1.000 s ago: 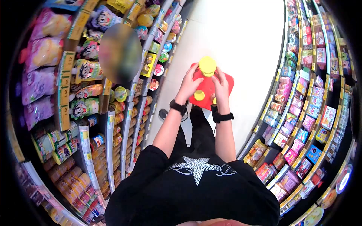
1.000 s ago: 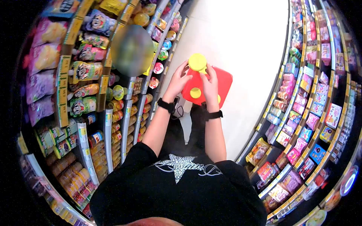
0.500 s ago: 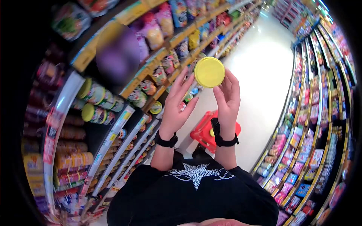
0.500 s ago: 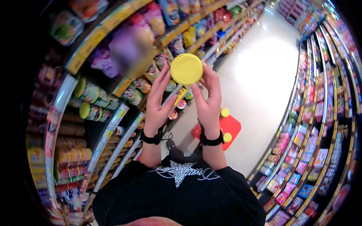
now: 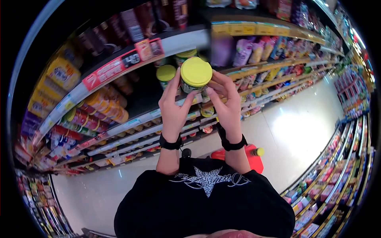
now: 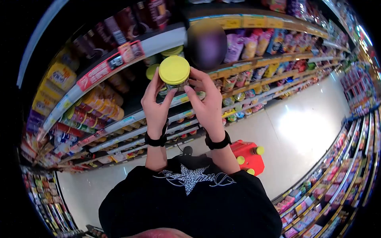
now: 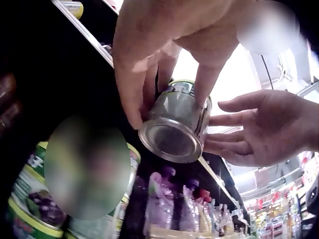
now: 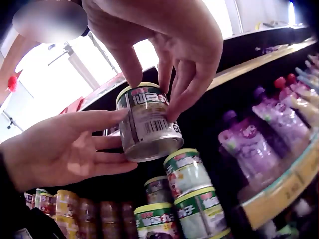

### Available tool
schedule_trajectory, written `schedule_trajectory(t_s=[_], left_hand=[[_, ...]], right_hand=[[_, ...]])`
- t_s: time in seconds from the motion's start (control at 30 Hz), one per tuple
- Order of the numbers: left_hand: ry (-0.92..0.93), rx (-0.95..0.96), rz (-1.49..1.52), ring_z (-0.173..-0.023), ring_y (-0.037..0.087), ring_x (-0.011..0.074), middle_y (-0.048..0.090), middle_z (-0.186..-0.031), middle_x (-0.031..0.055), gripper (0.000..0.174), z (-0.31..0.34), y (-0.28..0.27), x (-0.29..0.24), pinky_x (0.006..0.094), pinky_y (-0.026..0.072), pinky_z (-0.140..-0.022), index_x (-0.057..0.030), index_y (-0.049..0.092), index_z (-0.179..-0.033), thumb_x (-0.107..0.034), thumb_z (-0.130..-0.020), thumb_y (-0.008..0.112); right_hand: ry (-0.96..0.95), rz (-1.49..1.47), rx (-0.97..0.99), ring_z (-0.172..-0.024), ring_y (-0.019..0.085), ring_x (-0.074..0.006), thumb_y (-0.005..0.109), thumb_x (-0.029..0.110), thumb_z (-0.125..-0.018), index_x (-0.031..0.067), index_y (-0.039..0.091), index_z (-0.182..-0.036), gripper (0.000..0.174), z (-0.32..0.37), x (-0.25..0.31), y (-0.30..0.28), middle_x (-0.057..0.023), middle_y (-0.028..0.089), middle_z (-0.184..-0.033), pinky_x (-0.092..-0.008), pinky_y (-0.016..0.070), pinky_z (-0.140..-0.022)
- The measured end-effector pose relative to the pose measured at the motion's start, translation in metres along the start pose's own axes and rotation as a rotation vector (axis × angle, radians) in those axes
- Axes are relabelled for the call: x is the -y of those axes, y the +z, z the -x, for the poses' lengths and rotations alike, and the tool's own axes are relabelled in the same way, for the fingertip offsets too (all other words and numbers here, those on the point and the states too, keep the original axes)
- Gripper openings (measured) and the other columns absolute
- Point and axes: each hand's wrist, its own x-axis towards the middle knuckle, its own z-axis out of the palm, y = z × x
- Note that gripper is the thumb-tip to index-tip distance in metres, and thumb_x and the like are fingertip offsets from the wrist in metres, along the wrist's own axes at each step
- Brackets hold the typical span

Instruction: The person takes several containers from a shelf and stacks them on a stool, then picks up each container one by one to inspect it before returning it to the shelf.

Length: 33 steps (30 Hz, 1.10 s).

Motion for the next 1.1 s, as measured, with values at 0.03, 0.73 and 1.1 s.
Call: schedule_trajectory(t_s=[0.03,0.73,1.1], left_hand=[[-0.014,-0.036,-0.008,-0.098,0.06,0.0229,0.059,-0.113,0.0168,0.063,-0.001,-0.009,0.004,0.0322,0.047,-0.085,-0.0055,0.047,-0.13,-0.005,-0.072,0.071],[-0.041,-0.107,-0.217,-0.091,0.057,0.0339,0.058,-0.107,0.0202,0.048,-0.043,-0.039,0.095,0.0378,0.0462,-0.08,-0.0002,0.051,-0.119,-0.016,-0.077,0.068],[0.1,-0.022,0.069,-0.074,0.049,0.0189,0.052,-0.09,0.0071,0.042,-0.025,-0.075,0.039,0.0308,0.0427,-0.066,-0.0095,0.056,-0.109,-0.008,-0.07,0.071]], right_hand=[[-0.009,0.063,0.018,-0.101,0.06,-0.0206,0.059,0.001,-0.081,0.0008,0.049,-0.123,0.043,-0.002,-0.001,0.011,-0.0115,0.059,-0.114,-0.0295,0.047,-0.081],[-0.051,0.356,0.131,-0.102,0.057,-0.0332,0.058,0.008,-0.082,-0.0005,0.035,-0.133,0.056,-0.038,-0.057,0.093,-0.0212,0.04,-0.129,-0.035,0.0509,-0.079],[0.037,0.196,0.196,-0.114,0.049,-0.0284,0.059,0.005,-0.082,0.004,0.037,-0.134,0.056,-0.033,-0.051,0.067,-0.0164,0.039,-0.132,-0.0351,0.0478,-0.085]])
